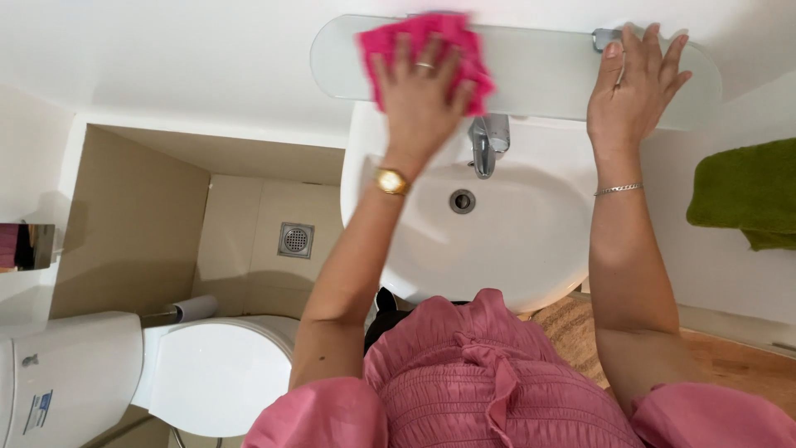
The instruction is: The person cleans a bathroom sink and a glass shelf using a pink cloth. They wipe the glass shelf above the sink, then rinse the cloth under the faucet and wring it out. The person proceeds to wipe the sink basin and the faucet area thoroughly.
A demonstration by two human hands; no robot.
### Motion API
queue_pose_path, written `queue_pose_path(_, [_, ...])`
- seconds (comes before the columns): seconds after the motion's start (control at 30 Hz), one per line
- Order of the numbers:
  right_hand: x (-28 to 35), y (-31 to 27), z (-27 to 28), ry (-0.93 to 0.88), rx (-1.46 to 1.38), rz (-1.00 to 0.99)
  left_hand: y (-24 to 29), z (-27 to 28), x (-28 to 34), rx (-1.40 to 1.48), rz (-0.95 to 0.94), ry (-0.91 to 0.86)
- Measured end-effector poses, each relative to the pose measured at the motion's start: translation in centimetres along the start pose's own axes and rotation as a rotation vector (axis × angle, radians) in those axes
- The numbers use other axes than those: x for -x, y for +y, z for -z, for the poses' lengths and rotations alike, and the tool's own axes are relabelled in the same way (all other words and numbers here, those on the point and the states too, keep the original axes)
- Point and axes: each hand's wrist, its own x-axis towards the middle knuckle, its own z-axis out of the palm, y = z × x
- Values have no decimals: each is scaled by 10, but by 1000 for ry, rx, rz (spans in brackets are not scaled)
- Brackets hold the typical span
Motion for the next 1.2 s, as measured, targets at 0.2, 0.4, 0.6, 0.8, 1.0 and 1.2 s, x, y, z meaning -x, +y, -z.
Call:
queue_pose_path(0.2, [-2,24,-1,24,48,55,24,-25,4,45,-339,34])
queue_pose_path(0.4, [0,29,-3,30,47,74,-68,-1,-12,25,-266,27])
queue_pose_path(0.6, [-2,39,-12,40,86,90,-117,26,-19,93,29,51])
queue_pose_path(0.8, [0,42,-13,58,92,119,-110,10,-9,220,412,202])
queue_pose_path(1.0, [3,42,-19,99,95,158,-85,7,38,357,444,462])
queue_pose_path(1.2, [5,31,-15,66,113,171,-33,-43,90,-71,97,454])
